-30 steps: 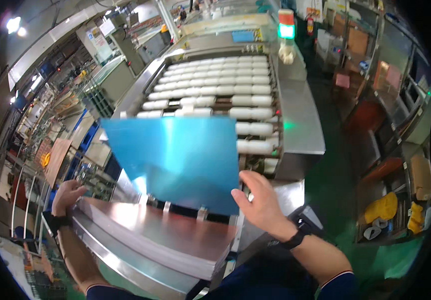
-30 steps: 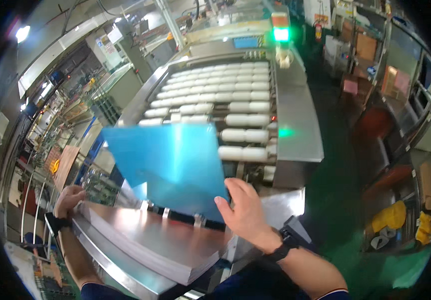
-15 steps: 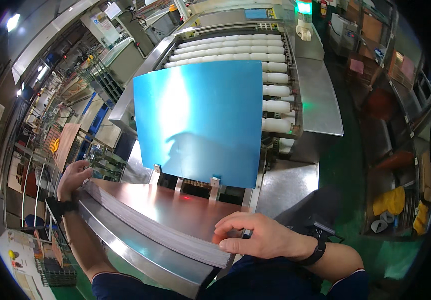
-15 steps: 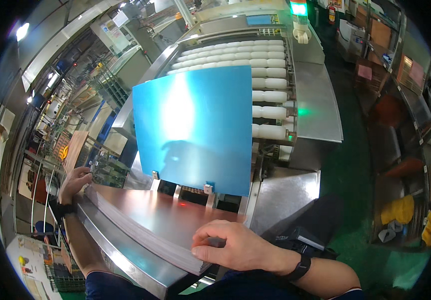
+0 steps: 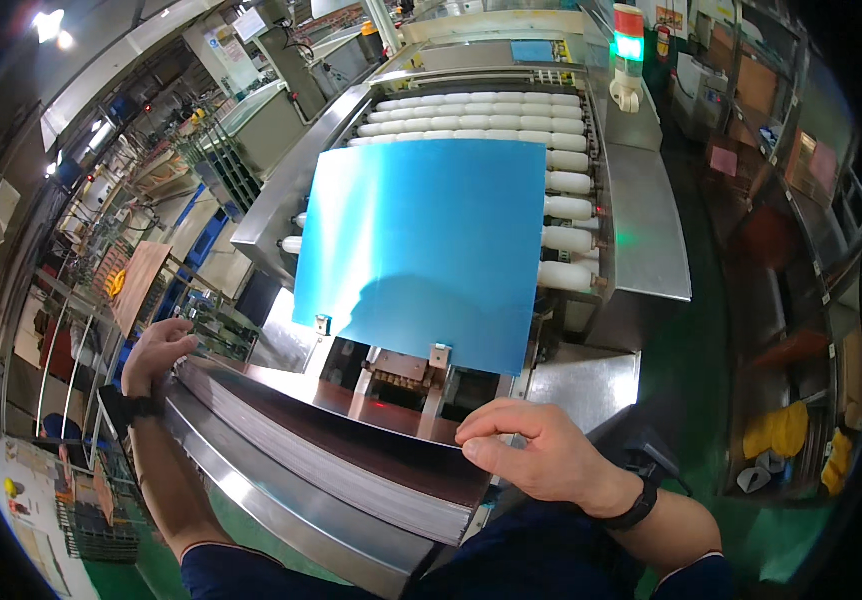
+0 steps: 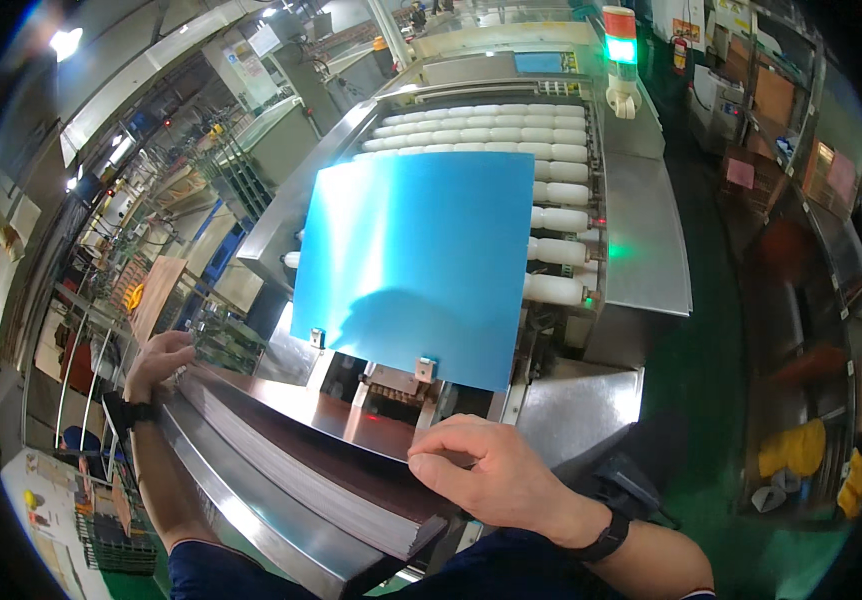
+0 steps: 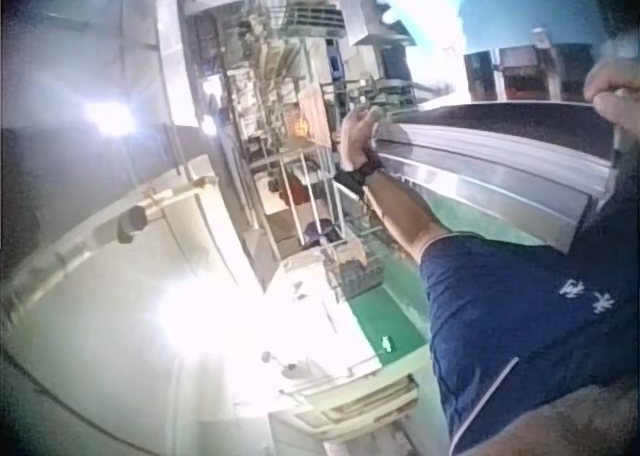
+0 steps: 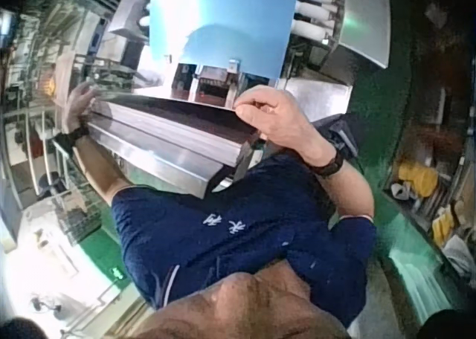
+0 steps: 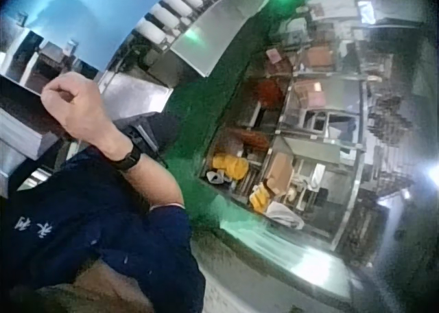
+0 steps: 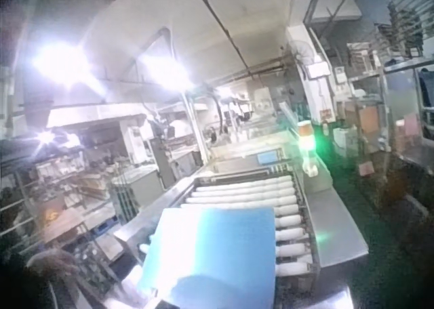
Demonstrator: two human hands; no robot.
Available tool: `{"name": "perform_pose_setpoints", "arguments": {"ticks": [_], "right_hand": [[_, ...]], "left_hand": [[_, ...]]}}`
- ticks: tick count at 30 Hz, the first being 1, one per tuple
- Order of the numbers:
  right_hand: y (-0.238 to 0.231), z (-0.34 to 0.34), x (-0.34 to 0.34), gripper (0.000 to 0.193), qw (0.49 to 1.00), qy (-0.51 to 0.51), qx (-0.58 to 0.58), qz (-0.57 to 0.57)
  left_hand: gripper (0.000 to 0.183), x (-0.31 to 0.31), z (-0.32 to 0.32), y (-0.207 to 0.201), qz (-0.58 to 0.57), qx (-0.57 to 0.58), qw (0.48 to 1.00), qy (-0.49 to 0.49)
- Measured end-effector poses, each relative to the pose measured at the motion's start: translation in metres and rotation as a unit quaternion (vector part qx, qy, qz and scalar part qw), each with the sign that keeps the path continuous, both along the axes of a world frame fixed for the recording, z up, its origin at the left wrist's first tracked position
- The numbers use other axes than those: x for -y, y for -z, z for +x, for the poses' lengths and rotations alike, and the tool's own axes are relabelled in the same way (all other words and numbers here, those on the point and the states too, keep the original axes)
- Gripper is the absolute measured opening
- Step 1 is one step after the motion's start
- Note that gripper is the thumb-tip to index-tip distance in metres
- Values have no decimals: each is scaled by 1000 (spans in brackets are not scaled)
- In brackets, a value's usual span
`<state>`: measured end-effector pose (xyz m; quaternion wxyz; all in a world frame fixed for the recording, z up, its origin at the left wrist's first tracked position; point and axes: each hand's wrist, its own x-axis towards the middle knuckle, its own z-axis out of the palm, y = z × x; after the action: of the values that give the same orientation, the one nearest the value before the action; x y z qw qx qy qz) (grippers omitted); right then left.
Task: Loading metal plates onto a roller conveyor in a fabrication plant.
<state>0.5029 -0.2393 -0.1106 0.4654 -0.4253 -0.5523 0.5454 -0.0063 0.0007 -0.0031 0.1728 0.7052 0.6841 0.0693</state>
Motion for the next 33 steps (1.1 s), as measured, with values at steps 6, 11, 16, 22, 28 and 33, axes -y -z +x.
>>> {"name": "perform_pose_setpoints", "arguments": {"ticks": [6,11,16,22,28,33], "right_hand": [[0,3,-2,21,1000,16,20,14],[-2,4,3,17,999,-1,33,26],[7,4,7,25,989,-38,52,137],[20,3,11,30,968,11,136,212],[42,-6,5,12,921,113,209,308],[47,-3,4,15,925,123,199,298]], "left_hand": [[56,1,-1,-3,-14,-21,999,30],[48,1,8,-2,8,-58,998,39],[41,-1,6,2,53,-107,991,59],[41,1,9,3,57,-81,993,63],[61,3,12,2,104,-122,986,42],[62,-6,-4,10,93,-90,990,63]]}}
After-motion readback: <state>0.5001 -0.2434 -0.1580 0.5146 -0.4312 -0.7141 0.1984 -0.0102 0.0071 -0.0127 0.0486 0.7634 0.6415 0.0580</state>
